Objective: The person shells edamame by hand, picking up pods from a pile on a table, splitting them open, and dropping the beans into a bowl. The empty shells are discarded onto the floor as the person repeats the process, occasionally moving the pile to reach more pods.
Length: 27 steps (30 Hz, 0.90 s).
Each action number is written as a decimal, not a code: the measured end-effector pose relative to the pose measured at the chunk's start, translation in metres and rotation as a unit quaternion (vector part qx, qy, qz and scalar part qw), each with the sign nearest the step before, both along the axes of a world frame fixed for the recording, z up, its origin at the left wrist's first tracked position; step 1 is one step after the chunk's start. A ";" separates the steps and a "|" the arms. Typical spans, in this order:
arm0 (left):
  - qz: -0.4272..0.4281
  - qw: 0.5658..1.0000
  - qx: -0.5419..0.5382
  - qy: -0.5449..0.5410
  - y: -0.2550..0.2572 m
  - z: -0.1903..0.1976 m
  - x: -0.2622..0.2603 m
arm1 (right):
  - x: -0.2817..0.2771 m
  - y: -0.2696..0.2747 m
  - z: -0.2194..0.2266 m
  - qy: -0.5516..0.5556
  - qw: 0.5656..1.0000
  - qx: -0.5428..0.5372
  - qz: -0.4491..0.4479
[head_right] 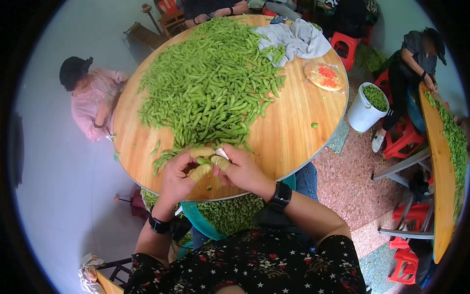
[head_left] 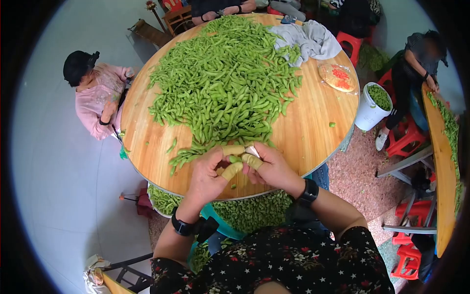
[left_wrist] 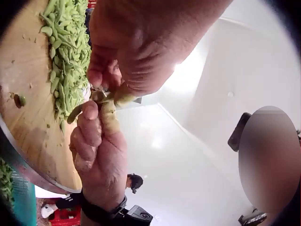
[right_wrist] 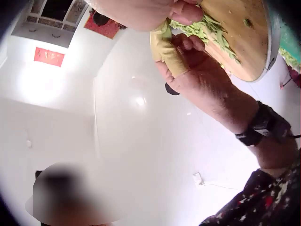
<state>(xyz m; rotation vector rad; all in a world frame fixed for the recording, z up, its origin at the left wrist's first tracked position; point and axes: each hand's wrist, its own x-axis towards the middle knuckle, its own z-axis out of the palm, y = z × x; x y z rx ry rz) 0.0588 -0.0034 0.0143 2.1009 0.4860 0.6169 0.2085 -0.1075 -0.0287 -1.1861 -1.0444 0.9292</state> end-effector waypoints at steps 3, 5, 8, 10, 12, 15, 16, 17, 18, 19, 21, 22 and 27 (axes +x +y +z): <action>-0.058 0.987 -0.125 -0.082 0.000 -0.003 0.001 | 0.007 -0.004 0.005 0.150 0.981 -0.090 0.086; -0.091 0.991 0.047 -0.081 0.011 -0.017 0.002 | 0.009 -0.007 0.015 0.252 0.952 -0.123 0.123; -0.040 0.988 0.079 -0.124 0.004 -0.007 0.008 | 0.003 -0.009 0.023 0.230 0.963 -0.092 0.104; -0.019 0.990 0.029 -0.134 0.004 -0.006 0.008 | 0.001 -0.012 0.027 0.173 0.978 -0.082 0.081; 0.046 0.998 0.006 -0.030 0.000 0.003 0.004 | 0.002 -0.017 0.039 0.073 0.990 -0.097 0.069; -0.006 0.993 0.100 -0.061 -0.003 0.009 0.005 | 0.000 -0.020 0.040 0.067 0.995 -0.017 0.072; -0.035 0.987 0.140 -0.074 -0.008 0.013 0.005 | 0.000 -0.021 0.042 0.067 0.995 -0.017 0.072; -0.051 0.988 0.128 -0.073 -0.011 0.015 0.004 | -0.001 -0.024 0.047 0.066 0.995 -0.028 0.072; -0.051 0.988 0.127 -0.072 -0.015 0.018 0.002 | -0.002 -0.027 0.050 0.066 0.994 -0.039 0.072; -0.038 0.991 0.111 -0.060 -0.018 0.021 0.001 | -0.002 -0.028 0.051 0.066 0.994 -0.039 0.072; -0.023 0.994 0.094 -0.046 -0.020 0.022 -0.001 | -0.004 -0.031 0.052 0.144 0.984 -0.026 0.100; -0.023 0.996 0.082 -0.040 -0.020 0.023 -0.001 | -0.005 -0.032 0.053 0.147 0.983 -0.030 0.102; -0.052 0.992 0.092 -0.066 -0.021 0.017 -0.001 | -0.004 -0.035 0.051 0.151 0.984 -0.038 0.090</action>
